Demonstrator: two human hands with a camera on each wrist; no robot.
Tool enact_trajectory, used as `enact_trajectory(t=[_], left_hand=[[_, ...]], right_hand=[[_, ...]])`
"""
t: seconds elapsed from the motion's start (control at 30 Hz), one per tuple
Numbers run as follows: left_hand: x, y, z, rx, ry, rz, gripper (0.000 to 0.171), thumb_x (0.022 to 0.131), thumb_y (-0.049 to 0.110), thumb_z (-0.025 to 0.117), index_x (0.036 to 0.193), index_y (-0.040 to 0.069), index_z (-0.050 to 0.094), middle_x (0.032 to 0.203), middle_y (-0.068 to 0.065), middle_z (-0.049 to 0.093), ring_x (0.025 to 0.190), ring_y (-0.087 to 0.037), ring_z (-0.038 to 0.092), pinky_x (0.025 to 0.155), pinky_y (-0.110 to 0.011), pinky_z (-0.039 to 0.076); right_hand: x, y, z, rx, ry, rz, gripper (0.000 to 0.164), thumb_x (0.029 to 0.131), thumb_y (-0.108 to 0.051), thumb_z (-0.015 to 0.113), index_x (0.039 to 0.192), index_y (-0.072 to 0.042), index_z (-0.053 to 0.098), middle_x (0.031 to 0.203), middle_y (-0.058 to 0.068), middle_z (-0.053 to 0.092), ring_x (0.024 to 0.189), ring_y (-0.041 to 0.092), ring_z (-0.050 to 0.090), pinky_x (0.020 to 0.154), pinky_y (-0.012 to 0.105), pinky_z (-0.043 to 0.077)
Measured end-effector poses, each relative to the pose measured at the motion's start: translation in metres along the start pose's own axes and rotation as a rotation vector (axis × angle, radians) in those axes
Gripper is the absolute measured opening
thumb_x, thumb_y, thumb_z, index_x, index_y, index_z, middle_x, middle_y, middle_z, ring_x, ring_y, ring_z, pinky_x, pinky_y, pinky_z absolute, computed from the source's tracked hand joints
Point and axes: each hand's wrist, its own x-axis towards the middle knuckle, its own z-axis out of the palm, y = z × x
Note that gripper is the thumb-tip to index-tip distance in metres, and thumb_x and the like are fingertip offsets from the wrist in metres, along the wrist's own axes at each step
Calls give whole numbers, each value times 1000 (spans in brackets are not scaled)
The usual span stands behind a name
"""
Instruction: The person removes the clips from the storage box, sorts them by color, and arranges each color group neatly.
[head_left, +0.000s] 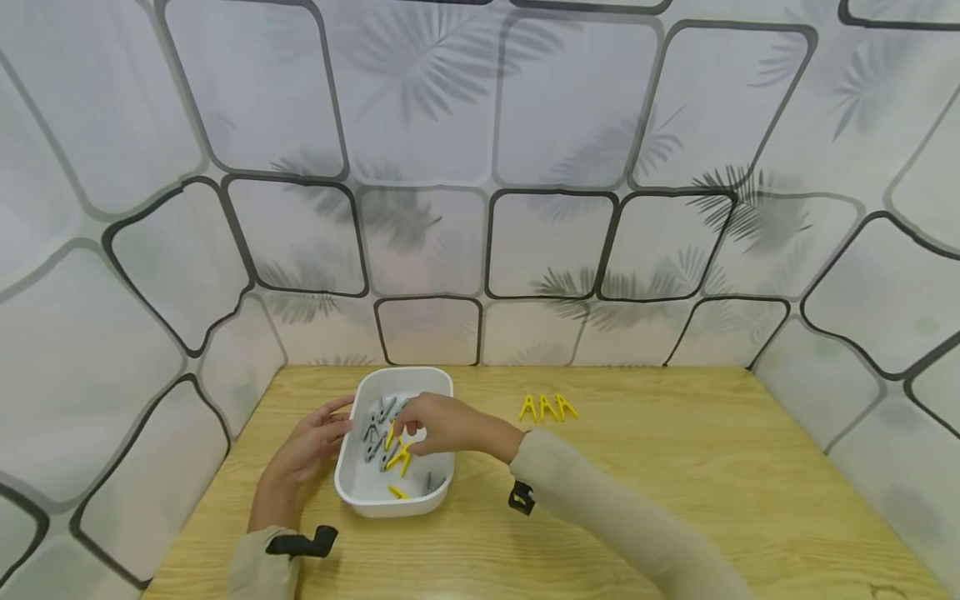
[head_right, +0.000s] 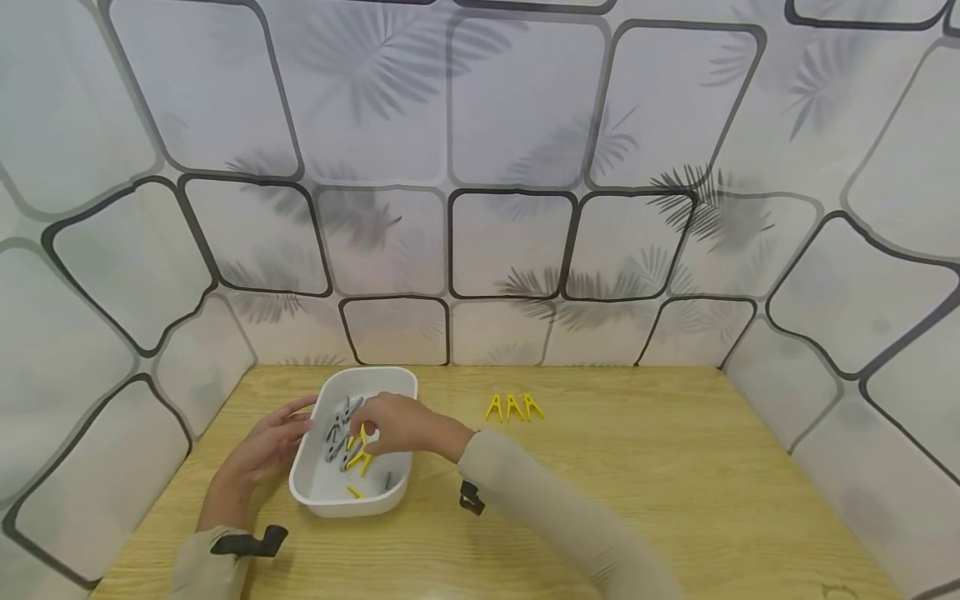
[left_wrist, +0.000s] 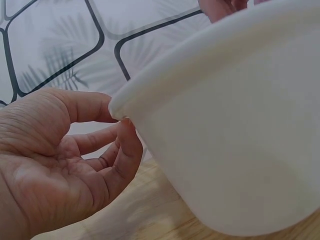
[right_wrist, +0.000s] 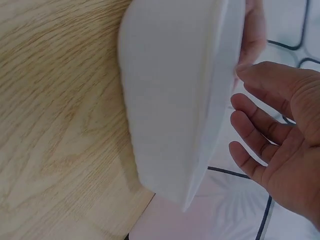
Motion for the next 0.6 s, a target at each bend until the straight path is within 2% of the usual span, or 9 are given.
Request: enact_trajectory(t=[0.17,0.3,0.43,0.6], left_hand=[[-1,-2,-1,-20,8,9,49,102,6,57,150,9,44,106,7,64,98,-5,65,85,-22,57],[-2,-1,-2,-23,9,4,50,102,6,57,150,9,44,106,7,63,97,-5,65,84,-21,56],[-1,-1,-1,-21,12,7,51,102,6,58,151,6,42,106,6,63,97,-5,65,83,-22,57],[-1,-2,1,-31,22,21,47,102,4,58,148,9,47,106,4,64,96,-6,66,83,-22,57]], right_hand=[[11,0,10,-92,-80,7,26,87,-14,78,113,-12,76,95,1,70,83,8,56,73,17,41],[17,-5,19,-190,-113,16,26,84,-14,80,111,-16,77,95,-6,69,83,3,54,73,15,42],[21,-12,24,-242,-127,32,28,83,-15,83,110,-18,77,100,-7,71,87,2,58,76,15,46],[26,-12,34,-255,-135,52,29,83,-19,85,110,-19,76,102,-9,72,90,2,60,85,18,49]])
